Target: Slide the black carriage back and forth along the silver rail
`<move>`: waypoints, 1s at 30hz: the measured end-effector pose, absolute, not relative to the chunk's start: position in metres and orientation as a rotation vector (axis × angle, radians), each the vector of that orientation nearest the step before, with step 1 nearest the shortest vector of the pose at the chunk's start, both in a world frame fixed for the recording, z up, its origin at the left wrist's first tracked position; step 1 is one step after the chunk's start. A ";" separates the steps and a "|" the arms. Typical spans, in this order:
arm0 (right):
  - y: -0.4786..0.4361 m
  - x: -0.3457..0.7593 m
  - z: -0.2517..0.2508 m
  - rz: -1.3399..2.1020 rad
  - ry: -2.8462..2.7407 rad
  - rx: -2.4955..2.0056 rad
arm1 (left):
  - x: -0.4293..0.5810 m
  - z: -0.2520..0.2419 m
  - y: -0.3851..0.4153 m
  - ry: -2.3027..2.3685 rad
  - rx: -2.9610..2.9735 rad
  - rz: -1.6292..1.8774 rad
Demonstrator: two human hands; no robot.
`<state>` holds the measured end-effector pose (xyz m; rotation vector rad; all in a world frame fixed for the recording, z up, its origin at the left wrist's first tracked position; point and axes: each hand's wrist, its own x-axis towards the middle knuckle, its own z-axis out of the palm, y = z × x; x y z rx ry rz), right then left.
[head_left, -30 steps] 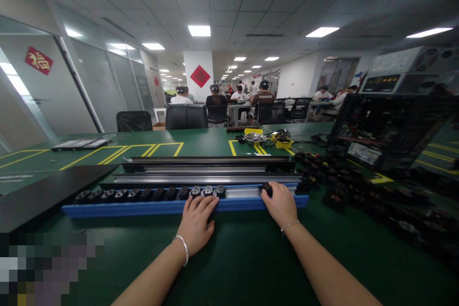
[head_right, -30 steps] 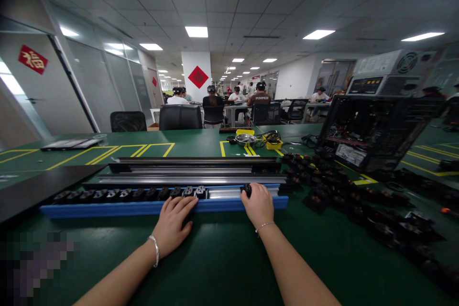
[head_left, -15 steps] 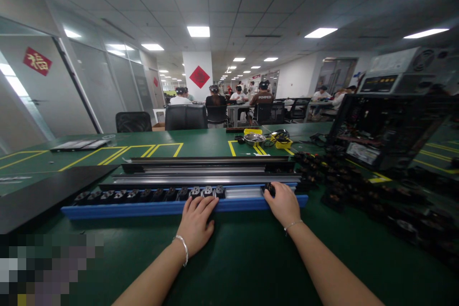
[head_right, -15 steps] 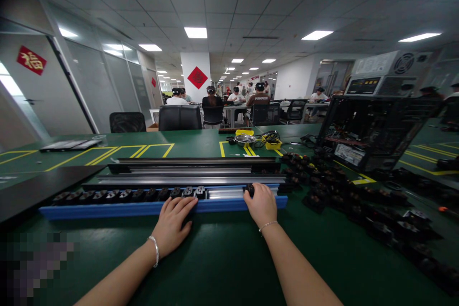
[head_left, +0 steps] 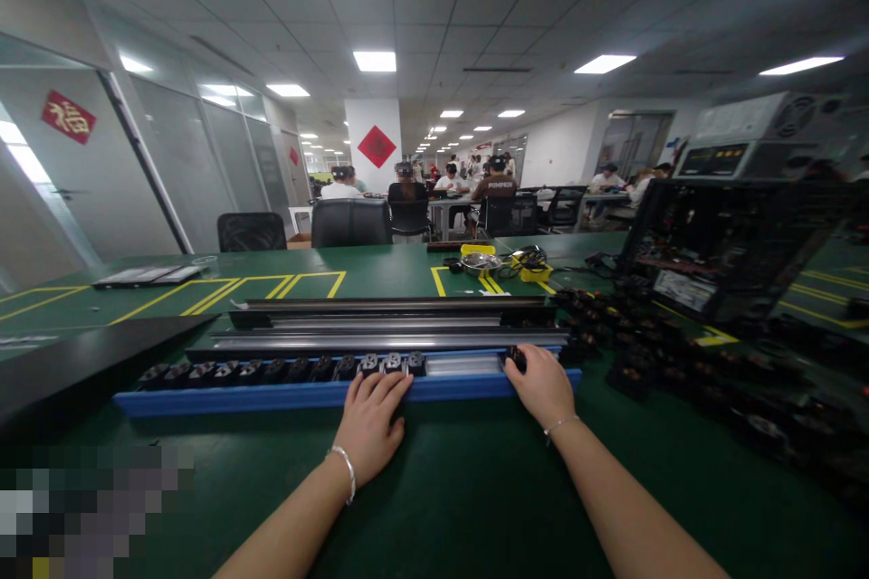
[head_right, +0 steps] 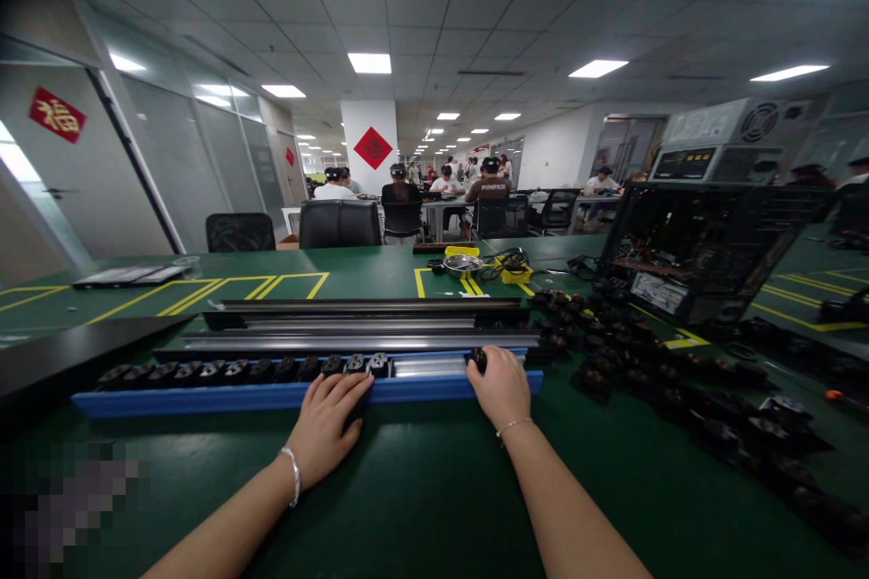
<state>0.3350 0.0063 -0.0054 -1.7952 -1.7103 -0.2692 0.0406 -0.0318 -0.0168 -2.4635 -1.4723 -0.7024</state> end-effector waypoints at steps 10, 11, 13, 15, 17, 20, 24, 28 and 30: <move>0.004 0.342 -0.003 -0.249 -1.690 -1.809 | 0.040 -0.018 -0.031 -1.463 -2.463 -0.715; 0.004 0.342 -0.003 -0.245 -1.689 -1.813 | 0.040 -0.018 -0.031 -1.463 -2.464 -0.714; 0.004 0.343 -0.002 -0.238 -1.689 -1.823 | 0.040 -0.017 -0.031 -1.468 -2.466 -0.712; 0.004 0.344 -0.002 -0.229 -1.692 -1.835 | 0.040 -0.017 -0.031 -1.472 -2.465 -0.708; 0.004 0.345 -0.002 -0.225 -1.697 -1.845 | 0.040 -0.017 -0.031 -1.470 -2.466 -0.707; 0.004 0.346 -0.001 -0.238 -1.701 -1.853 | 0.040 -0.018 -0.031 -1.461 -2.467 -0.714; 0.004 0.349 -0.001 -0.256 -1.687 -1.858 | 0.040 -0.018 -0.031 -1.459 -2.466 -0.721; 0.003 0.352 -0.001 -0.252 -1.651 -1.875 | 0.040 -0.018 -0.030 -1.458 -2.471 -0.713; 0.003 0.353 -0.001 -0.241 -1.643 -1.886 | 0.040 -0.018 -0.030 -1.464 -2.472 -0.706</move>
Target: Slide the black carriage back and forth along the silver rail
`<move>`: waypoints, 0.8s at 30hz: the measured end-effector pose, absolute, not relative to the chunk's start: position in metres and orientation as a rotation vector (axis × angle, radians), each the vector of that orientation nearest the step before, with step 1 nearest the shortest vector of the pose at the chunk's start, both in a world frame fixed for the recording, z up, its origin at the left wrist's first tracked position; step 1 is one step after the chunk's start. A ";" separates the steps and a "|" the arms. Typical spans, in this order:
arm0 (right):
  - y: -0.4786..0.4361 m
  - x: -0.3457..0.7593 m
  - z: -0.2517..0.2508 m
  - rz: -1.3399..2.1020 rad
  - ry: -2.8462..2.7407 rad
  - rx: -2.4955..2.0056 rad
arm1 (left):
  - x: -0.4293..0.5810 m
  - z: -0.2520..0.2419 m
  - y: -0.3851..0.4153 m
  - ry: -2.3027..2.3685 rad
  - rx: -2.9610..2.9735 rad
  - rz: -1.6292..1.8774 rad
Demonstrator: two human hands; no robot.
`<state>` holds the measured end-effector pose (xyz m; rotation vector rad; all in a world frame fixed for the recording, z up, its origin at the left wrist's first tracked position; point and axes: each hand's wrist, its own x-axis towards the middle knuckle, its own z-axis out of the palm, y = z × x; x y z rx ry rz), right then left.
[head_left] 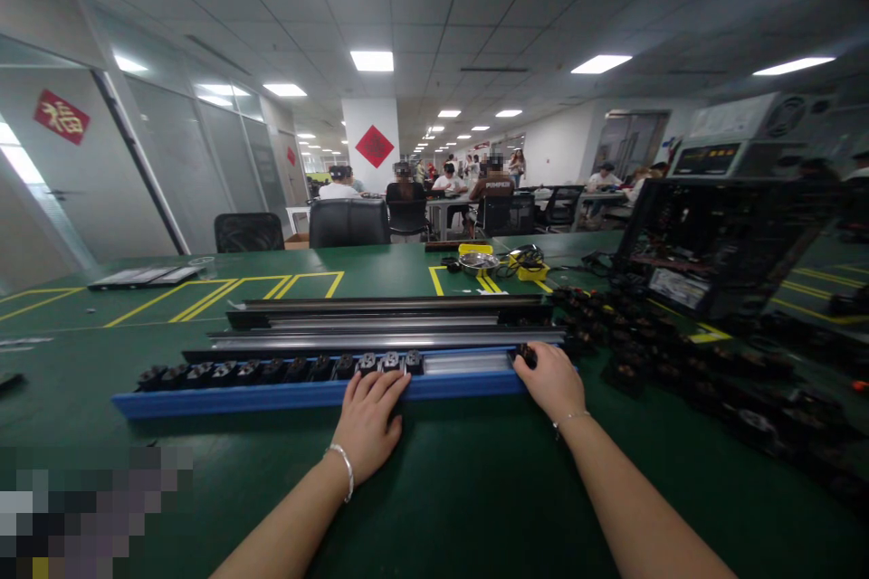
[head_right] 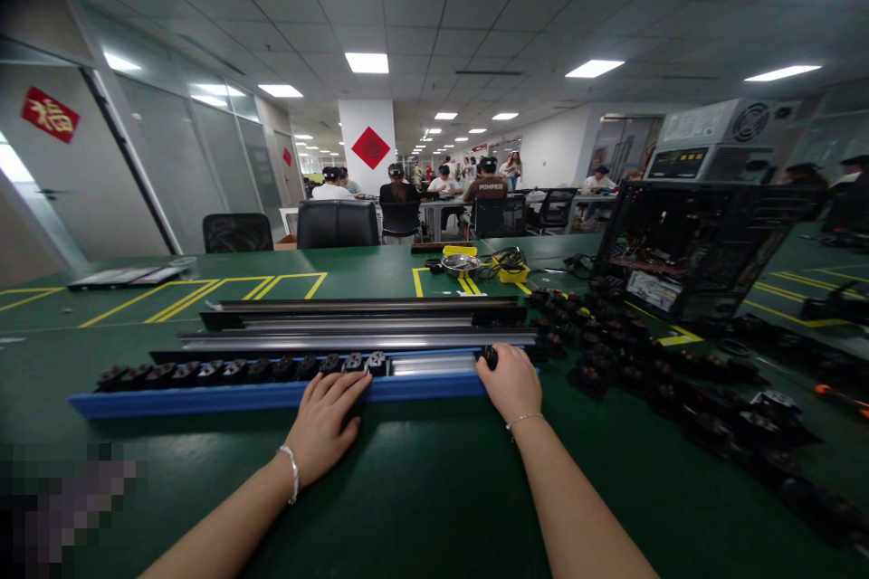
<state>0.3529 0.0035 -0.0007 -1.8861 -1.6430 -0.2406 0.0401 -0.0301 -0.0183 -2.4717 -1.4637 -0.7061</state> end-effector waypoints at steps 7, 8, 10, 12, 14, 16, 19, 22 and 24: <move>0.004 0.356 0.000 -0.232 -1.633 -1.901 | 0.040 -0.017 -0.031 -1.466 -2.468 -0.701; 0.005 0.356 0.000 -0.233 -1.631 -1.904 | 0.040 -0.017 -0.031 -1.467 -2.467 -0.701; 0.005 0.357 0.000 -0.234 -1.625 -1.911 | 0.040 -0.017 -0.031 -1.466 -2.466 -0.702; 0.005 0.358 0.000 -0.239 -1.623 -1.911 | 0.040 -0.018 -0.031 -1.463 -2.465 -0.703; 0.005 0.359 0.000 -0.241 -1.619 -1.913 | 0.040 -0.018 -0.030 -1.460 -2.463 -0.704; 0.005 0.360 0.000 -0.234 -1.612 -1.924 | 0.040 -0.018 -0.030 -1.458 -2.463 -0.702; 0.005 0.364 0.001 -0.222 -1.604 -1.942 | 0.040 -0.018 -0.030 -1.463 -2.464 -0.697; 0.005 0.367 0.001 -0.212 -1.608 -1.949 | 0.040 -0.019 -0.030 -1.470 -2.462 -0.691; 0.005 0.370 0.001 -0.201 -1.612 -1.948 | 0.040 -0.019 -0.030 -1.470 -2.461 -0.688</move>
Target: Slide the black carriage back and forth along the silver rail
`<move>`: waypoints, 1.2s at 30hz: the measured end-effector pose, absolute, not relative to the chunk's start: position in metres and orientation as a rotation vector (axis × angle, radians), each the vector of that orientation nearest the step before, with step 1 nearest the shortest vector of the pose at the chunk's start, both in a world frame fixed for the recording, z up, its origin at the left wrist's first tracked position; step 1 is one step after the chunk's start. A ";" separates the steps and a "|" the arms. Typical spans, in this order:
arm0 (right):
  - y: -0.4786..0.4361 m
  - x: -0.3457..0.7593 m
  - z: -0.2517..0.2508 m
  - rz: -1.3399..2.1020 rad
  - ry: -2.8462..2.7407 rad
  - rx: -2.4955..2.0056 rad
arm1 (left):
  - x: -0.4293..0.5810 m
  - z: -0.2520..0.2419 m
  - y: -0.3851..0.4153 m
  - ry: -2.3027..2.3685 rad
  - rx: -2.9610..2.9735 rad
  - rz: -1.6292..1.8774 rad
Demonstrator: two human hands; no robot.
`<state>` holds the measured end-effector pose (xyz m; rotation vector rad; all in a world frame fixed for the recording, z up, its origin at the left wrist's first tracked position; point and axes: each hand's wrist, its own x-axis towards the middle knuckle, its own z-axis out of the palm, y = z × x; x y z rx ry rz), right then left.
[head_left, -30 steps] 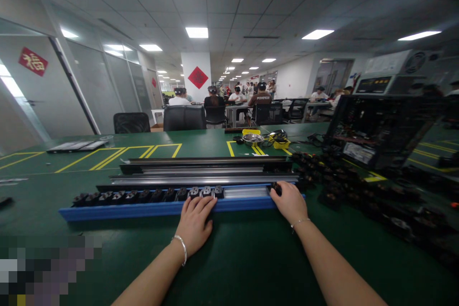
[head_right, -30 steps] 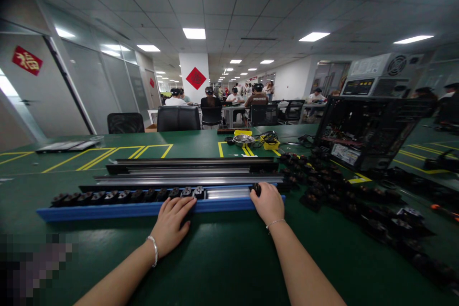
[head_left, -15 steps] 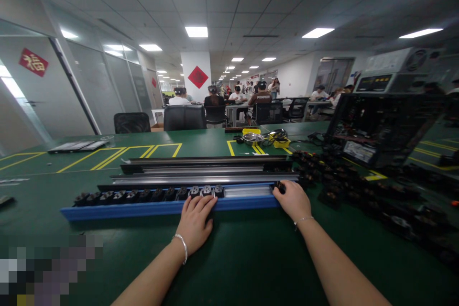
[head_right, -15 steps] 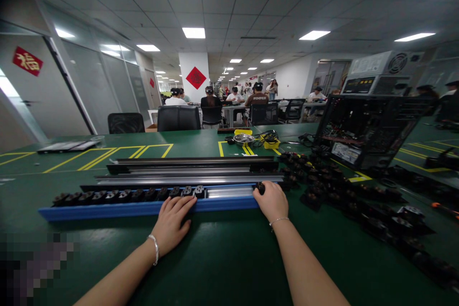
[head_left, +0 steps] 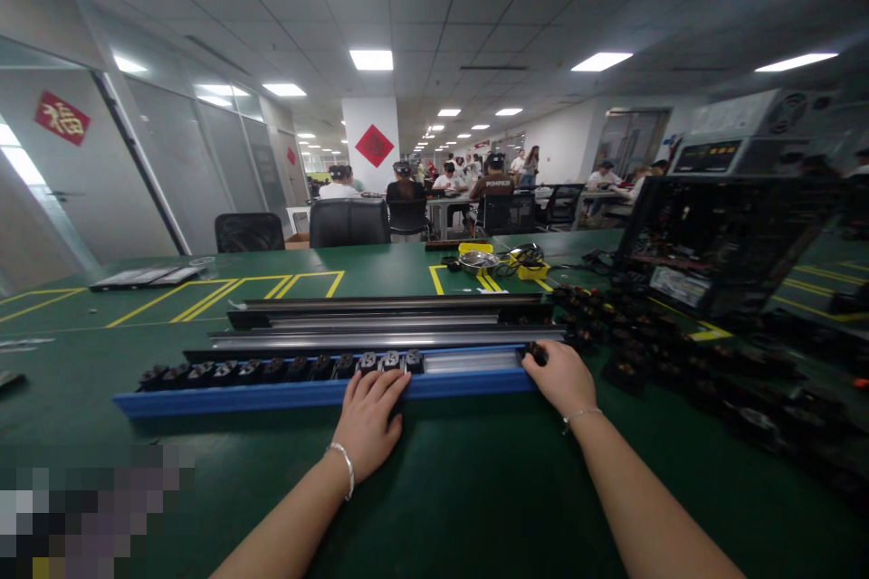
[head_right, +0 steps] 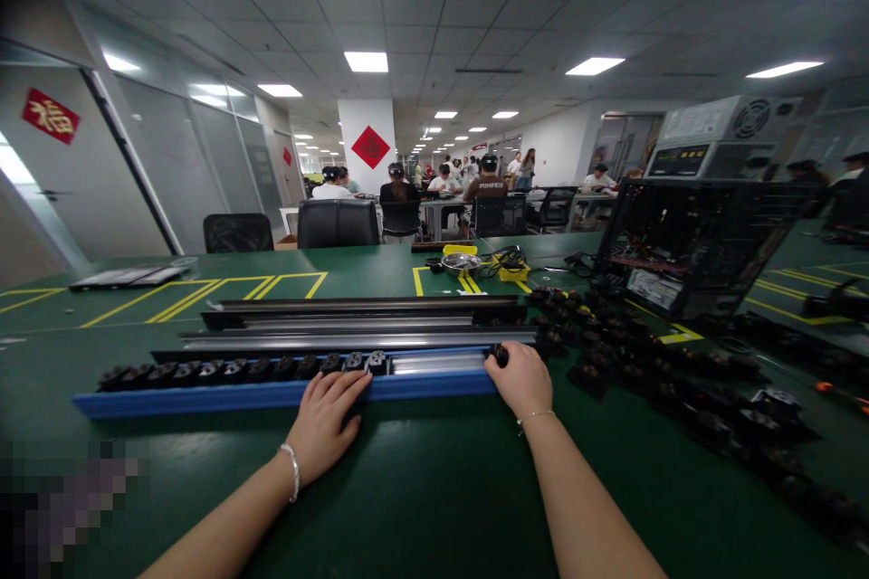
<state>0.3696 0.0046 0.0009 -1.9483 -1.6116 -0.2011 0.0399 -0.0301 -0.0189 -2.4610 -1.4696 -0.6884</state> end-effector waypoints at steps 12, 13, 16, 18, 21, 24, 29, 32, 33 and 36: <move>0.005 0.380 -0.001 -0.174 -1.555 -1.940 | 0.039 -0.019 -0.030 -1.467 -2.456 -0.689; 0.005 0.381 -0.001 -0.171 -1.552 -1.934 | 0.039 -0.019 -0.030 -1.470 -2.458 -0.687; 0.005 0.384 -0.002 -0.166 -1.552 -1.921 | 0.040 -0.019 -0.030 -1.471 -2.464 -0.679; 0.006 0.386 -0.003 -0.167 -1.559 -1.911 | 0.040 -0.018 -0.030 -1.468 -2.464 -0.678; 0.006 0.387 -0.003 -0.173 -1.568 -1.899 | 0.040 -0.019 -0.030 -1.467 -2.461 -0.682; 0.006 0.387 -0.004 -0.187 -1.572 -1.901 | 0.039 -0.020 -0.029 -1.468 -2.461 -0.682; 0.005 0.391 -0.003 -0.204 -1.550 -1.911 | 0.040 -0.020 -0.029 -1.460 -2.449 -0.696; 0.004 0.392 -0.003 -0.190 -1.521 -1.920 | 0.040 -0.020 -0.029 -1.460 -2.453 -0.693; 0.003 0.392 -0.003 -0.182 -1.516 -1.922 | 0.040 -0.020 -0.029 -1.460 -2.454 -0.691; 0.003 0.392 -0.003 -0.159 -1.509 -1.928 | 0.039 -0.020 -0.029 -1.456 -2.452 -0.691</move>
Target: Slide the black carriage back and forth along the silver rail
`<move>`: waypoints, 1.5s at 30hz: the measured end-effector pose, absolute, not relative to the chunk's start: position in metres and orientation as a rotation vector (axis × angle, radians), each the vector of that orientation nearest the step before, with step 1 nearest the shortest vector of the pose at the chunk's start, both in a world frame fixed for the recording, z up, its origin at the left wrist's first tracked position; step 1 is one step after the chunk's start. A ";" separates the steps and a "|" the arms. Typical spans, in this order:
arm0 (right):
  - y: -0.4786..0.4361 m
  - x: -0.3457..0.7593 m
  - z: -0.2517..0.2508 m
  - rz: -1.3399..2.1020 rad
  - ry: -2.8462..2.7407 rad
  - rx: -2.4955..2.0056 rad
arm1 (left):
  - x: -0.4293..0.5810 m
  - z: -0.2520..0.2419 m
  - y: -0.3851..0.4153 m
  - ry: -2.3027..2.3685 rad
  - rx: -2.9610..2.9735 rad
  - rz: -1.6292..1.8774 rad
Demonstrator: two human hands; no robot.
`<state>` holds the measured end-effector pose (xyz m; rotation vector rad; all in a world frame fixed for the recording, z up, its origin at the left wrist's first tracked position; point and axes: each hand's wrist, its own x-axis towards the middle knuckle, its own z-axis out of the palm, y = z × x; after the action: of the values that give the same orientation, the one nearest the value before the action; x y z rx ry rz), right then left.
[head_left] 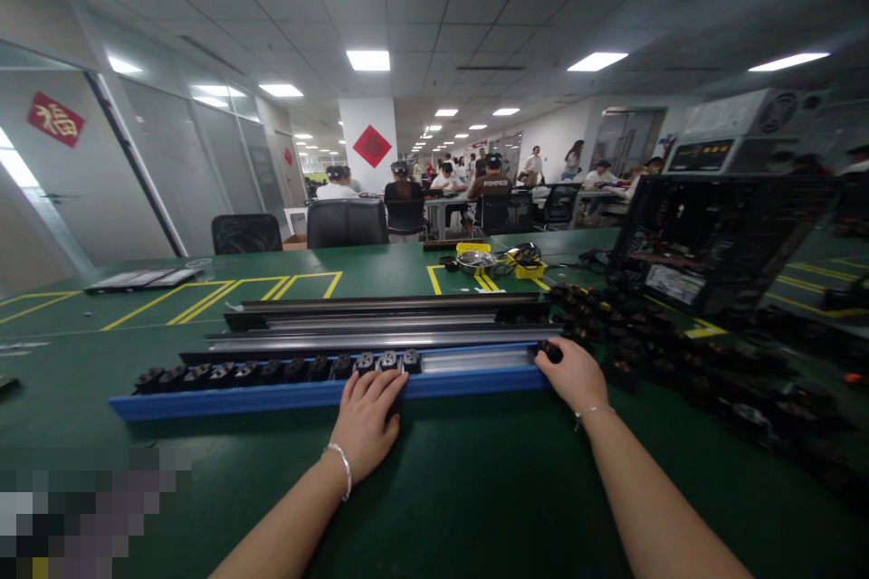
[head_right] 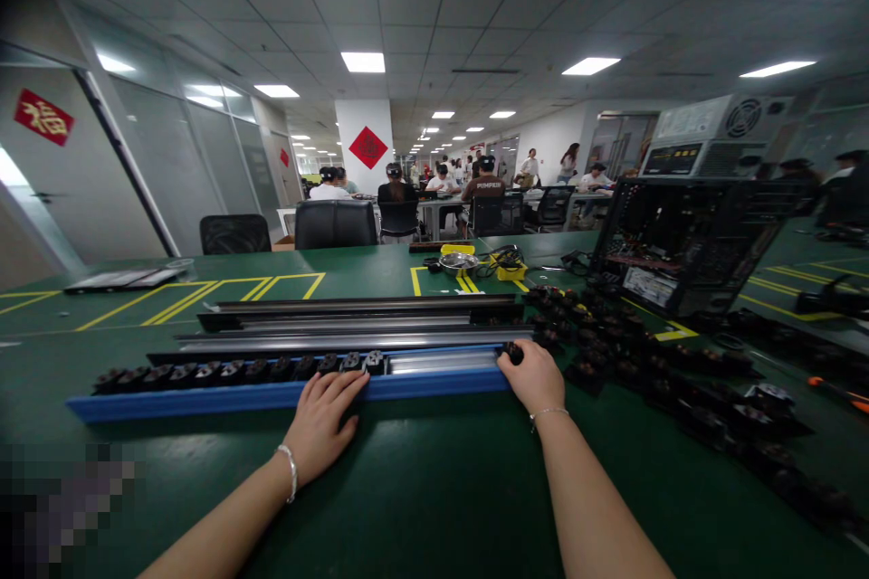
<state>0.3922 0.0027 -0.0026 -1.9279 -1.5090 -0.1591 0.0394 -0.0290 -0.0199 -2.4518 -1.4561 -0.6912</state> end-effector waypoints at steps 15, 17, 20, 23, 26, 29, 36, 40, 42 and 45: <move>0.005 0.403 -0.008 -0.110 -1.404 -1.909 | 0.040 -0.018 -0.030 -1.463 -2.464 -0.696; 0.004 0.404 -0.008 -0.073 -1.379 -1.927 | 0.040 -0.018 -0.030 -1.462 -2.462 -0.698; 0.003 0.404 -0.006 -0.005 -1.369 -1.960 | 0.040 -0.018 -0.030 -1.458 -2.458 -0.701; 0.001 0.403 -0.004 0.013 -1.360 -1.964 | 0.040 -0.018 -0.030 -1.460 -2.456 -0.697; 0.001 0.404 -0.004 -0.009 -1.362 -1.938 | 0.040 -0.018 -0.030 -1.464 -2.458 -0.693; 0.002 0.406 -0.005 -0.014 -1.349 -1.934 | 0.039 -0.018 -0.030 -1.464 -2.462 -0.692; 0.003 0.412 -0.006 -0.005 -1.335 -1.930 | 0.039 -0.018 -0.030 -1.464 -2.468 -0.695; 0.004 0.419 -0.007 -0.036 -1.312 -1.951 | 0.039 -0.018 -0.030 -1.461 -2.467 -0.704; 0.003 0.423 -0.007 -0.030 -1.295 -1.968 | 0.039 -0.018 -0.030 -1.463 -2.467 -0.702; 0.003 0.425 -0.007 -0.009 -1.290 -1.980 | 0.039 -0.019 -0.030 -1.469 -2.469 -0.691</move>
<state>0.4253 0.0029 -0.0069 -1.9799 -1.2901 -0.0090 0.0389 -0.0296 -0.0187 -2.4692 -1.4686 -0.6907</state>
